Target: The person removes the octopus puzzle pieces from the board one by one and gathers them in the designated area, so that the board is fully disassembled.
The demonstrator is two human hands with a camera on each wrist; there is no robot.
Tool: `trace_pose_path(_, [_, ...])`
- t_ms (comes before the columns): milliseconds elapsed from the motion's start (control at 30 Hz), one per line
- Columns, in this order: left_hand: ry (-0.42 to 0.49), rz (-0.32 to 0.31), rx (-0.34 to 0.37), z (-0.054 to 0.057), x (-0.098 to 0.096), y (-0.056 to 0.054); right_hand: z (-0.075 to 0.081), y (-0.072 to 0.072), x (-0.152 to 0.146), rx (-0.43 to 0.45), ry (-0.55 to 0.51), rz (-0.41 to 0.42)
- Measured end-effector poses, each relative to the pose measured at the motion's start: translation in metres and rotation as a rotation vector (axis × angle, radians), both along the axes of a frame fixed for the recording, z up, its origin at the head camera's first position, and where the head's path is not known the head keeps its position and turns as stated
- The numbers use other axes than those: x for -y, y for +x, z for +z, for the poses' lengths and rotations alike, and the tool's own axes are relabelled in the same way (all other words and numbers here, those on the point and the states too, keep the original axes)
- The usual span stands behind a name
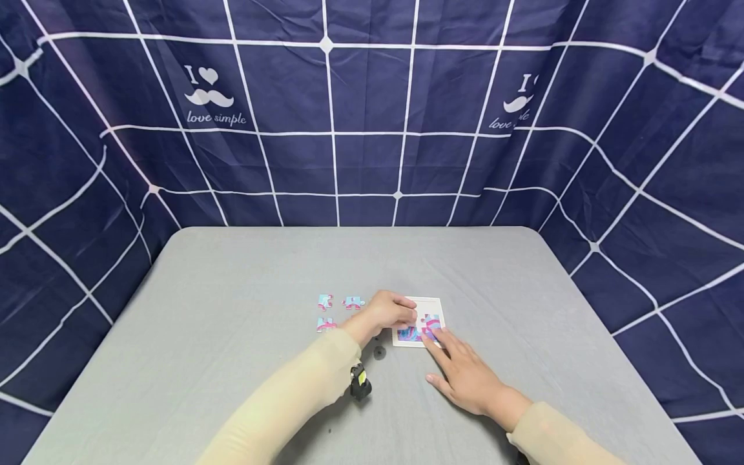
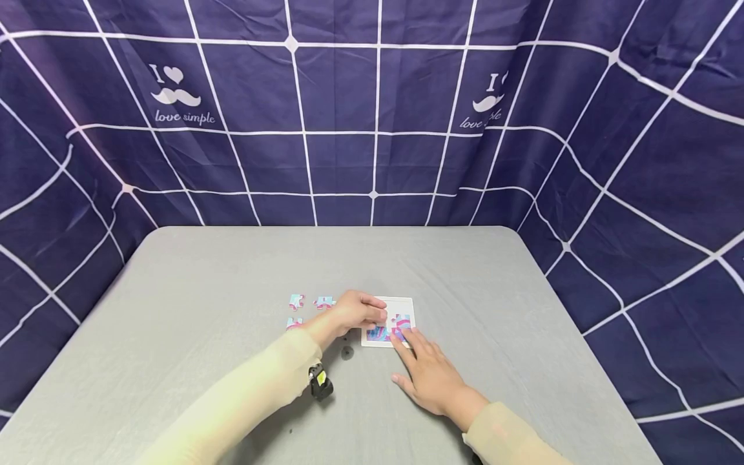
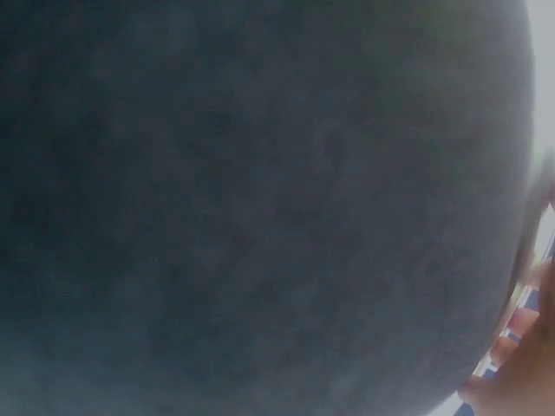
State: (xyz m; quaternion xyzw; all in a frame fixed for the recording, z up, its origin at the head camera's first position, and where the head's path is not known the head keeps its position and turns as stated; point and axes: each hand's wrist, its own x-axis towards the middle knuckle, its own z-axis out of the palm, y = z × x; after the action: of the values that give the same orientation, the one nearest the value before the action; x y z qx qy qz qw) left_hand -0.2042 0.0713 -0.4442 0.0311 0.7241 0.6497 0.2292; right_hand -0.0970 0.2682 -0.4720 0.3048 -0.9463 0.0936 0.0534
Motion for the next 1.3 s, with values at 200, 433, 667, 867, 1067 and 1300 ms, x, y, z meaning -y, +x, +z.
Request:
trace_pose_path(200, [0.017,0.007,-0.009,-0.002,-0.007,0.003,0.000,0.001,0.000,0.024,-0.008,-0.001])
trace_pose_path(433, [-0.004,0.028,0.010,-0.003,-0.012,0.004,0.006,0.002,0.002,0.084,0.012,-0.022])
trace_pose_path(667, [0.027,0.051,0.069,-0.004,-0.016,0.003,0.005,0.001,0.001,0.084,0.023,-0.024])
trace_pose_path(867, [0.018,0.054,0.089,-0.003,-0.016,0.004,0.006,0.001,0.001,0.083,0.025,-0.025])
trace_pose_path(1067, [-0.001,0.073,0.088,-0.001,-0.018,0.004,0.008,0.001,0.001,0.083,0.025,-0.021])
trace_pose_path(1300, [-0.044,0.107,0.066,0.003,-0.022,0.006,0.009,0.000,0.001,0.079,0.025,-0.018])
